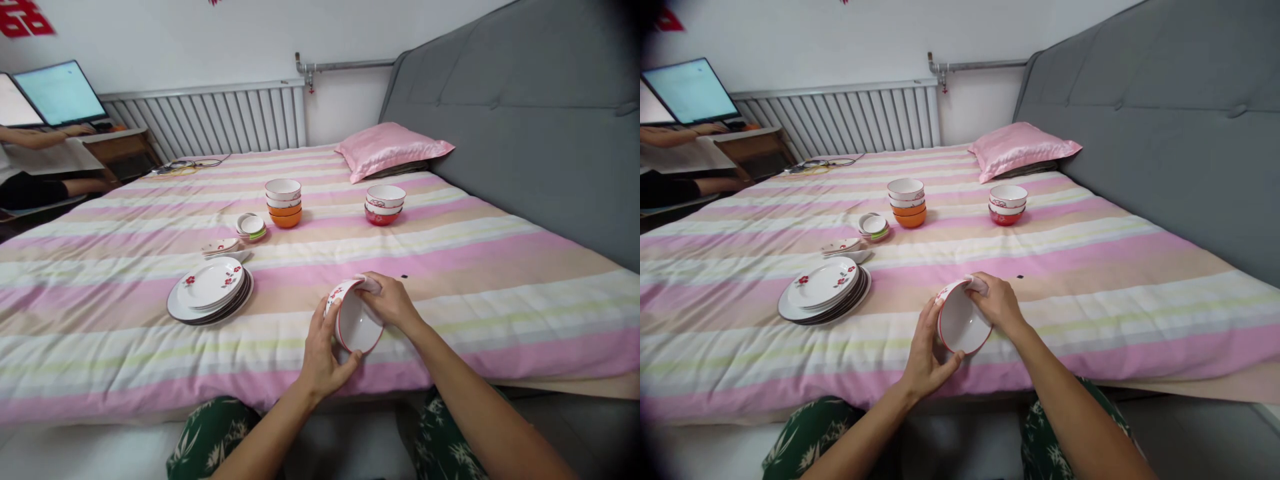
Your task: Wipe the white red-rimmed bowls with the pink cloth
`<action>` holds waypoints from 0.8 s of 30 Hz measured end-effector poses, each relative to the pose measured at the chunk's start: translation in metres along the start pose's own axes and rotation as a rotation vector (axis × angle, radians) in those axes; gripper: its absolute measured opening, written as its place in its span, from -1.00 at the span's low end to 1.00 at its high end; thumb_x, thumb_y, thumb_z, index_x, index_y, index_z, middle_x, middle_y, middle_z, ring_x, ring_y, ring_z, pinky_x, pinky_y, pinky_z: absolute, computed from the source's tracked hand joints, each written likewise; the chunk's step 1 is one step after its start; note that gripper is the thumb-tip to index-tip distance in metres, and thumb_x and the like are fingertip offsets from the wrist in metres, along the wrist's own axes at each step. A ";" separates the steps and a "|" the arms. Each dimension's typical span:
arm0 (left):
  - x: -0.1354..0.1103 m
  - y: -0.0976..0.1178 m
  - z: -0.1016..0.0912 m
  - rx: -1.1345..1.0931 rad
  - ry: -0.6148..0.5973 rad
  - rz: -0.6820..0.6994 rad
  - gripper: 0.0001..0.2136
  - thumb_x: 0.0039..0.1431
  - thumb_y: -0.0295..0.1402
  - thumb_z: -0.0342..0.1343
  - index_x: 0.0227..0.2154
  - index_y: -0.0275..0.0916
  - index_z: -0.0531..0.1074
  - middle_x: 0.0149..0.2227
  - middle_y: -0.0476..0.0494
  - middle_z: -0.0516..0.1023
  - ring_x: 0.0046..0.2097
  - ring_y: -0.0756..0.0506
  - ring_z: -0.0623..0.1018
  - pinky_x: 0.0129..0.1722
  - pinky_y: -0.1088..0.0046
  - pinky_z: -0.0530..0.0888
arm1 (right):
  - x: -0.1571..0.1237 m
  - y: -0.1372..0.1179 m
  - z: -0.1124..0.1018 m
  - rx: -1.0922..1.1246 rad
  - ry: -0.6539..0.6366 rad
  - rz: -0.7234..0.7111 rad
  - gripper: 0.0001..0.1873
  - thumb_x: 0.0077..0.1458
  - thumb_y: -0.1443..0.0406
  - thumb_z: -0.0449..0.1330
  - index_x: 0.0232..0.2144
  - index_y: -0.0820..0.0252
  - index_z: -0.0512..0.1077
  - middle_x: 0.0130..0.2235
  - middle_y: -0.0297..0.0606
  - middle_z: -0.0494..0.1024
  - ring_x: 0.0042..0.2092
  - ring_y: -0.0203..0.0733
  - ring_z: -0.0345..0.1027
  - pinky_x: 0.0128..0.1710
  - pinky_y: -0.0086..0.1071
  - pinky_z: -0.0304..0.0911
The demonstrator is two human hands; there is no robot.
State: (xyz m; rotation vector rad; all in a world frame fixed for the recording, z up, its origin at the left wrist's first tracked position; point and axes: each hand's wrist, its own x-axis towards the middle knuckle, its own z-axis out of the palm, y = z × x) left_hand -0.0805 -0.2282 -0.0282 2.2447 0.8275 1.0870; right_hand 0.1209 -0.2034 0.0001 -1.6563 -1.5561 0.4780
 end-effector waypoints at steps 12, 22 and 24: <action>-0.004 -0.005 -0.002 -0.065 0.065 -0.037 -0.15 -0.01 -0.29 0.18 0.28 -0.14 -0.19 0.30 -0.32 0.00 0.31 -0.34 0.04 0.24 -0.08 0.07 | -0.006 -0.012 0.003 -0.091 0.081 -0.016 -0.79 -0.02 0.21 0.20 -0.27 0.01 0.53 -0.41 -0.34 0.61 -0.35 -0.11 0.49 -0.37 -0.37 0.27; 0.009 -0.008 -0.021 -0.412 -0.015 -0.269 -0.16 -0.04 -0.05 0.21 0.25 -0.22 -0.03 0.27 -0.34 0.12 0.26 -0.35 0.18 0.21 0.00 0.17 | -0.023 -0.025 0.011 0.073 0.249 -0.512 -0.68 0.08 0.38 0.09 -0.15 -0.01 0.52 -0.12 -0.32 0.59 -0.05 -0.12 0.46 -0.04 -0.23 0.39; 0.011 -0.006 -0.026 -0.361 -0.027 -0.188 -0.15 -0.09 -0.07 0.25 0.22 -0.24 0.01 0.24 -0.35 0.16 0.24 -0.35 0.21 0.21 -0.01 0.16 | -0.026 -0.028 0.011 0.049 0.219 -0.642 -0.64 0.10 0.39 0.09 -0.10 -0.05 0.50 -0.08 -0.33 0.57 -0.03 -0.13 0.45 0.01 -0.21 0.37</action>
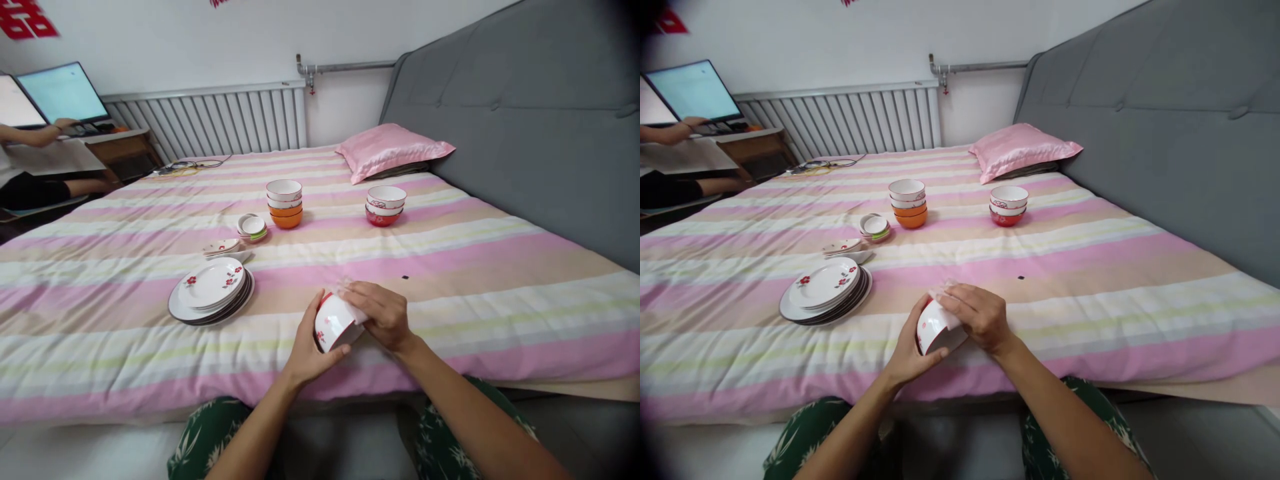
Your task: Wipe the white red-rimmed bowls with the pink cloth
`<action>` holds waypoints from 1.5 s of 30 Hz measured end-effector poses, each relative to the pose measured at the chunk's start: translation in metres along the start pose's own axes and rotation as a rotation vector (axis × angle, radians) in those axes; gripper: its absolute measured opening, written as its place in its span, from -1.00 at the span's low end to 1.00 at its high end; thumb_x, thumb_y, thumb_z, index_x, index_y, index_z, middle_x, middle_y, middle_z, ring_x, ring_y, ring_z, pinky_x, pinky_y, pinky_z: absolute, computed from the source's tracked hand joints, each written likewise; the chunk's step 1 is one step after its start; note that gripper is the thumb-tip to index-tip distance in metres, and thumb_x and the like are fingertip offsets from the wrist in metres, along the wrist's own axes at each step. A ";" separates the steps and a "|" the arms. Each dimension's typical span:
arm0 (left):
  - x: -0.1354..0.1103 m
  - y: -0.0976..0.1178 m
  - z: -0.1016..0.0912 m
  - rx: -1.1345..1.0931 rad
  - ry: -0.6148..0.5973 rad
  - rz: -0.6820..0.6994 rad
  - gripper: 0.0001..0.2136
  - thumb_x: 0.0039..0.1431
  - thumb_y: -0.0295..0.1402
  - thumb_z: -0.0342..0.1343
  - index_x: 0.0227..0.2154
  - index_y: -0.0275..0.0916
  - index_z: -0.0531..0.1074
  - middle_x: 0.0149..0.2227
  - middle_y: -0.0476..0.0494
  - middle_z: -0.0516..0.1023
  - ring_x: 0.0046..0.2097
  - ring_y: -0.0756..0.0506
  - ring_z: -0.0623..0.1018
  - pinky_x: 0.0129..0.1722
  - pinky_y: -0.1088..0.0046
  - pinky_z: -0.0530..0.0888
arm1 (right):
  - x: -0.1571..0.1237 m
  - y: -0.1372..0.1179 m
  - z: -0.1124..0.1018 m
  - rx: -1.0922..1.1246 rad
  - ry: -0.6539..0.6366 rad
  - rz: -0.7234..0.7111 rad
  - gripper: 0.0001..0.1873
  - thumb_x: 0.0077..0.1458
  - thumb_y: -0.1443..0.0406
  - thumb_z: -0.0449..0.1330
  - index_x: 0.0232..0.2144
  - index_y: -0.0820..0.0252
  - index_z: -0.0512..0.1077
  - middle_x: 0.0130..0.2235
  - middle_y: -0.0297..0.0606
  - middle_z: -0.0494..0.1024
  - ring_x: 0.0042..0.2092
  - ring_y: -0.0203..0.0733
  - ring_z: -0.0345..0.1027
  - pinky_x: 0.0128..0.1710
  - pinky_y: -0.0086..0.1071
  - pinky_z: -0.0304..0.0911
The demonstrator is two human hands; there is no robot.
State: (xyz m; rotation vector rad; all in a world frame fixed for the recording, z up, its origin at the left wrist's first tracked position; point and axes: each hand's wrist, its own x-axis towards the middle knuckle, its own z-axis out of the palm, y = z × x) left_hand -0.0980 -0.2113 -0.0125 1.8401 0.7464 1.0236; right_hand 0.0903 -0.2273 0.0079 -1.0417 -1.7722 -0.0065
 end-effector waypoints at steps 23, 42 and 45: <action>0.007 0.007 -0.005 0.081 0.054 -0.012 -0.30 -0.31 -0.44 0.05 0.07 -0.24 0.18 0.04 -0.24 0.39 0.01 -0.32 0.42 0.04 0.05 0.35 | 0.004 0.000 0.006 0.067 -0.063 0.238 -0.63 -0.03 0.42 0.12 -0.14 0.03 0.46 -0.12 -0.30 0.57 -0.06 -0.13 0.45 -0.07 -0.28 0.36; 0.005 0.004 -0.006 0.064 0.046 -0.042 -0.29 -0.29 -0.44 0.07 0.09 -0.24 0.16 0.08 -0.24 0.34 0.09 -0.33 0.35 0.10 0.08 0.28 | 0.002 0.008 0.005 0.014 -0.203 0.562 -0.73 -0.02 0.30 0.17 -0.21 0.01 0.51 -0.27 -0.37 0.63 -0.27 -0.12 0.51 -0.29 -0.38 0.33; 0.006 0.003 -0.006 0.071 0.041 -0.034 -0.30 -0.26 -0.42 0.07 0.09 -0.24 0.16 0.09 -0.24 0.34 0.10 -0.33 0.35 0.09 0.08 0.28 | 0.003 0.007 0.005 0.021 -0.222 0.569 -0.72 0.00 0.31 0.15 -0.20 0.01 0.52 -0.29 -0.35 0.63 -0.25 -0.08 0.52 -0.28 -0.35 0.35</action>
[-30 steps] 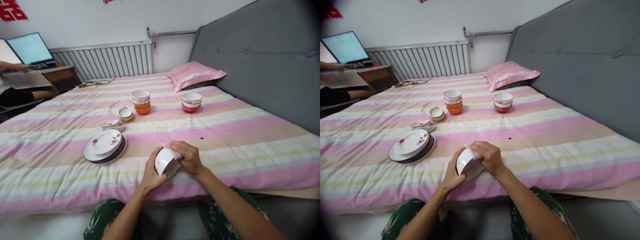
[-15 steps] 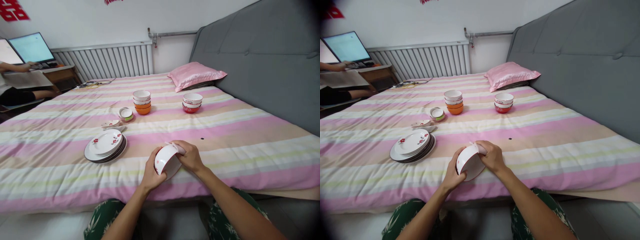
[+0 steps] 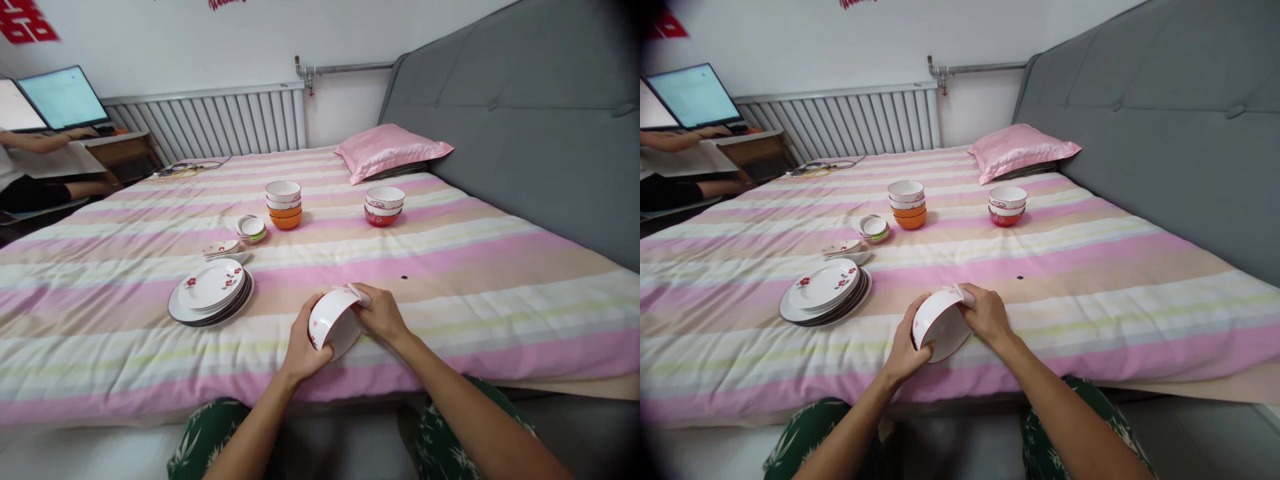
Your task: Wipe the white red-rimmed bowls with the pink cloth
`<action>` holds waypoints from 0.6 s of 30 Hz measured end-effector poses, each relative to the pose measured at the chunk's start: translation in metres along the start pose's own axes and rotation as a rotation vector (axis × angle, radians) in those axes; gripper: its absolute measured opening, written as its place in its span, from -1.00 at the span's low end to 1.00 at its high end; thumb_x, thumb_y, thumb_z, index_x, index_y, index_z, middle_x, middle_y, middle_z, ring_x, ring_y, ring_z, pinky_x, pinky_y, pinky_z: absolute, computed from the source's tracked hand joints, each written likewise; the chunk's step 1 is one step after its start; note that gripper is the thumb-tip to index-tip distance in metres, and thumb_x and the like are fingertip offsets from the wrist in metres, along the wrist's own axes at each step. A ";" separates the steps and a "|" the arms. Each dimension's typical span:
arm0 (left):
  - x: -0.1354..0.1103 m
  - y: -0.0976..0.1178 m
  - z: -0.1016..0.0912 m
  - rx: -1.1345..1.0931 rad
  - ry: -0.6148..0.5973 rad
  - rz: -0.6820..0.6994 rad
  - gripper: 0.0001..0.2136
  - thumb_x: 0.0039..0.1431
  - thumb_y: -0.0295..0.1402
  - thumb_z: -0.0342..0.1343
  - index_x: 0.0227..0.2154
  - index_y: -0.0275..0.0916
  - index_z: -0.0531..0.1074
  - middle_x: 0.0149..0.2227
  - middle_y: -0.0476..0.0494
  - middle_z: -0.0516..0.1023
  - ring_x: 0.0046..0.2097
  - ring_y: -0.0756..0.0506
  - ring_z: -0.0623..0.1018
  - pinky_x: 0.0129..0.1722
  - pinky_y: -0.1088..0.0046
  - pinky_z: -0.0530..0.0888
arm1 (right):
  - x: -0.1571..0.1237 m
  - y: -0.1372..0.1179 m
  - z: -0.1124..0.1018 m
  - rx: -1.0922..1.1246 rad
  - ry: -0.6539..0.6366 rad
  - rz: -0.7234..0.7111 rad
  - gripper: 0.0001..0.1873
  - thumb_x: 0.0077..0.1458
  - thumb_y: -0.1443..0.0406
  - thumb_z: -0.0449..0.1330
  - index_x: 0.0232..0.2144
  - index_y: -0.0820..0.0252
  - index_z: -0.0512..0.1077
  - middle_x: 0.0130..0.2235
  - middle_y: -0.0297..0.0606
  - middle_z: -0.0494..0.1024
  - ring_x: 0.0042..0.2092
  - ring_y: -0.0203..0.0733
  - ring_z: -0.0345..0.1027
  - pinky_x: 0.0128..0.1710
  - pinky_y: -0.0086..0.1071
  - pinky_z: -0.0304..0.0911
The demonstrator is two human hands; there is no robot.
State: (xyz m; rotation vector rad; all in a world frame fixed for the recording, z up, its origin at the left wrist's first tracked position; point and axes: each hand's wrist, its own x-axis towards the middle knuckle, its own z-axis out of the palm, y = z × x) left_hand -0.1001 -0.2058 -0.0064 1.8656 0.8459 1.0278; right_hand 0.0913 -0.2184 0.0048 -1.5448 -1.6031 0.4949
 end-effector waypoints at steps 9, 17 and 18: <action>-0.006 0.001 0.000 0.093 0.020 0.142 -0.27 -0.15 -0.40 0.12 0.16 -0.24 0.03 0.15 -0.30 0.25 0.16 -0.33 0.30 0.15 0.04 0.24 | -0.009 0.001 0.007 -0.044 0.255 -0.326 -0.57 -0.08 0.46 0.10 -0.13 0.13 0.49 -0.14 -0.26 0.60 -0.11 -0.09 0.50 -0.11 -0.31 0.41; -0.006 0.002 -0.002 0.306 0.051 0.249 -0.17 -0.24 -0.39 0.22 0.17 -0.22 0.02 0.12 -0.31 0.24 0.13 -0.32 0.30 0.13 0.02 0.26 | -0.016 -0.012 0.006 -0.280 0.444 -0.777 -0.61 0.09 0.48 0.10 -0.04 0.15 0.45 -0.03 -0.11 0.54 0.04 -0.10 0.40 0.03 -0.24 0.36; -0.006 0.003 -0.002 0.321 0.052 0.252 -0.18 -0.23 -0.37 0.23 0.16 -0.22 0.02 0.12 -0.31 0.24 0.13 -0.32 0.31 0.12 0.02 0.26 | -0.016 -0.013 0.006 -0.294 0.439 -0.790 -0.62 0.10 0.48 0.09 -0.04 0.15 0.45 -0.03 -0.11 0.54 0.05 -0.09 0.39 0.03 -0.23 0.36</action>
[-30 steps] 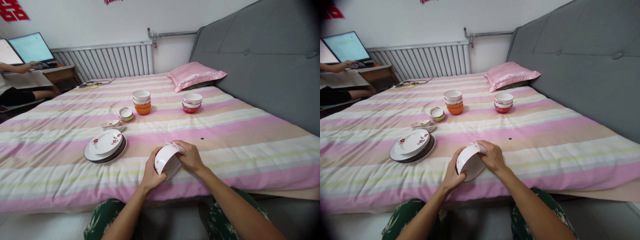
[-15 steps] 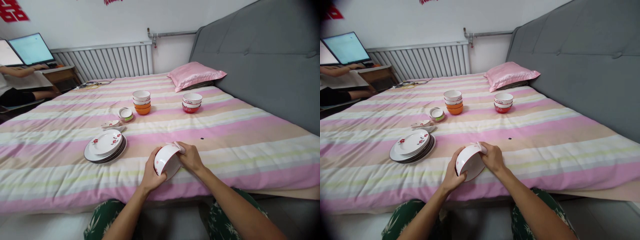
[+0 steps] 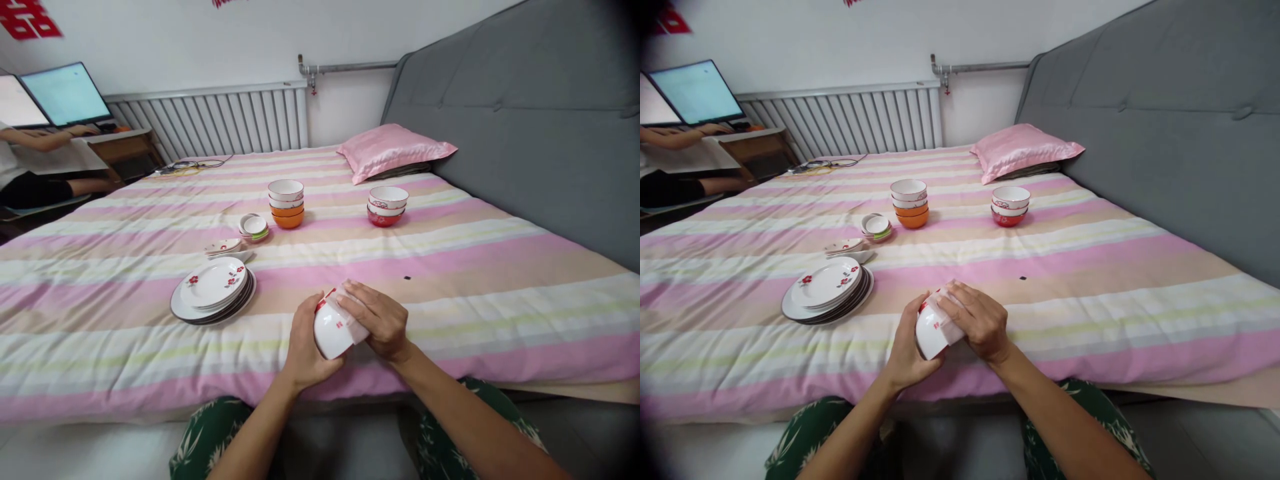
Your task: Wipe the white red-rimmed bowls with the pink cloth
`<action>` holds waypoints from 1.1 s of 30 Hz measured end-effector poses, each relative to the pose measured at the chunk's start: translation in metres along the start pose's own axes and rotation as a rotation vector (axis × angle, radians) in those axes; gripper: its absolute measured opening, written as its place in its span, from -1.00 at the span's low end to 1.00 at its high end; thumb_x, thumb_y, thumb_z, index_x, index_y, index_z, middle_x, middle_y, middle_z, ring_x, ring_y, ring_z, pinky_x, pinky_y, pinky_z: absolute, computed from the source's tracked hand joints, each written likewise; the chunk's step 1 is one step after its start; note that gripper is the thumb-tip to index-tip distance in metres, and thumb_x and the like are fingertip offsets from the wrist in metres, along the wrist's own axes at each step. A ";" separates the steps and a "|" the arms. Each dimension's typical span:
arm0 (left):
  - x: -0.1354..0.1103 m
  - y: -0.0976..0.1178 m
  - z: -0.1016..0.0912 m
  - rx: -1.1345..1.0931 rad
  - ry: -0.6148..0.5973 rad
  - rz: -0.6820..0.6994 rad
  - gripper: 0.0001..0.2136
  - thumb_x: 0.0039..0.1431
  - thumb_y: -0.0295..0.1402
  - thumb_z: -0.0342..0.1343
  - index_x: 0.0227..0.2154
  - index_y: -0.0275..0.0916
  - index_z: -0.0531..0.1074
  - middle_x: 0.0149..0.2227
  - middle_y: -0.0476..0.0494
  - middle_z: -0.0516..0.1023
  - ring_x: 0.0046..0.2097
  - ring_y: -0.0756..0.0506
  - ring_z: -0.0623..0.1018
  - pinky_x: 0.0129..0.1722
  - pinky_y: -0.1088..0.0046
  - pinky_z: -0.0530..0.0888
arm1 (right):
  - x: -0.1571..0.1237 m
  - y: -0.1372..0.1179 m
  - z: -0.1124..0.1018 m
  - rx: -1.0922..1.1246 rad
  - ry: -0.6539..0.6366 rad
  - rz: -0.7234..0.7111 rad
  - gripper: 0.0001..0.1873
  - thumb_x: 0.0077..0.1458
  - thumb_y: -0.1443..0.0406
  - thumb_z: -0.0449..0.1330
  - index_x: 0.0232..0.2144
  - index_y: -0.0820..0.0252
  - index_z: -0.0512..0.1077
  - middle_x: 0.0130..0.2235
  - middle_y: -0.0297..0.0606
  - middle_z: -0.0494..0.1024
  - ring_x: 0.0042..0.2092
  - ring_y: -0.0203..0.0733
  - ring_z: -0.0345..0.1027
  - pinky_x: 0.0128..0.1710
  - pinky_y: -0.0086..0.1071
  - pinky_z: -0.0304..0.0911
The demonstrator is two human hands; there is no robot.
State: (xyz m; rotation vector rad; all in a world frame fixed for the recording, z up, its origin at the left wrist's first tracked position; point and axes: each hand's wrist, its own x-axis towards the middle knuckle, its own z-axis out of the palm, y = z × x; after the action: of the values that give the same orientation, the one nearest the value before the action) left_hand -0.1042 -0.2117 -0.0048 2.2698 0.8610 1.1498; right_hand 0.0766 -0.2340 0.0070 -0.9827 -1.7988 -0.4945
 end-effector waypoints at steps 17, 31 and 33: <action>0.001 -0.004 0.003 -0.045 -0.017 -0.175 -0.28 -0.33 -0.44 0.20 0.03 -0.22 0.14 -0.02 -0.24 0.39 -0.04 -0.27 0.44 -0.05 0.13 0.39 | -0.001 0.010 0.009 0.176 -0.034 0.270 -0.71 0.11 0.37 0.11 -0.11 0.15 0.49 -0.10 -0.17 0.57 -0.05 -0.12 0.46 -0.06 -0.24 0.40; 0.002 -0.002 0.000 -0.068 -0.003 -0.170 -0.31 -0.26 -0.40 0.19 0.05 -0.24 0.12 -0.01 -0.27 0.38 -0.03 -0.28 0.44 -0.03 0.09 0.39 | -0.015 0.020 0.024 0.398 -0.071 0.600 -0.62 -0.06 0.39 0.14 -0.13 0.12 0.49 -0.12 -0.23 0.59 -0.10 -0.10 0.48 -0.08 -0.25 0.40; 0.003 -0.002 0.000 -0.076 -0.005 -0.166 -0.31 -0.26 -0.40 0.18 0.05 -0.24 0.12 -0.01 -0.27 0.38 -0.02 -0.28 0.44 -0.03 0.10 0.39 | -0.017 0.021 0.026 0.426 -0.074 0.639 -0.61 -0.08 0.40 0.14 -0.13 0.13 0.49 -0.12 -0.23 0.59 -0.09 -0.09 0.48 -0.07 -0.25 0.39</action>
State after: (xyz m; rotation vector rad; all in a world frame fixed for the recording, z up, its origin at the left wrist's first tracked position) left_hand -0.1039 -0.2083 -0.0045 2.0955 0.9674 1.0836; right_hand 0.0816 -0.2103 -0.0219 -1.1963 -1.4522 0.3128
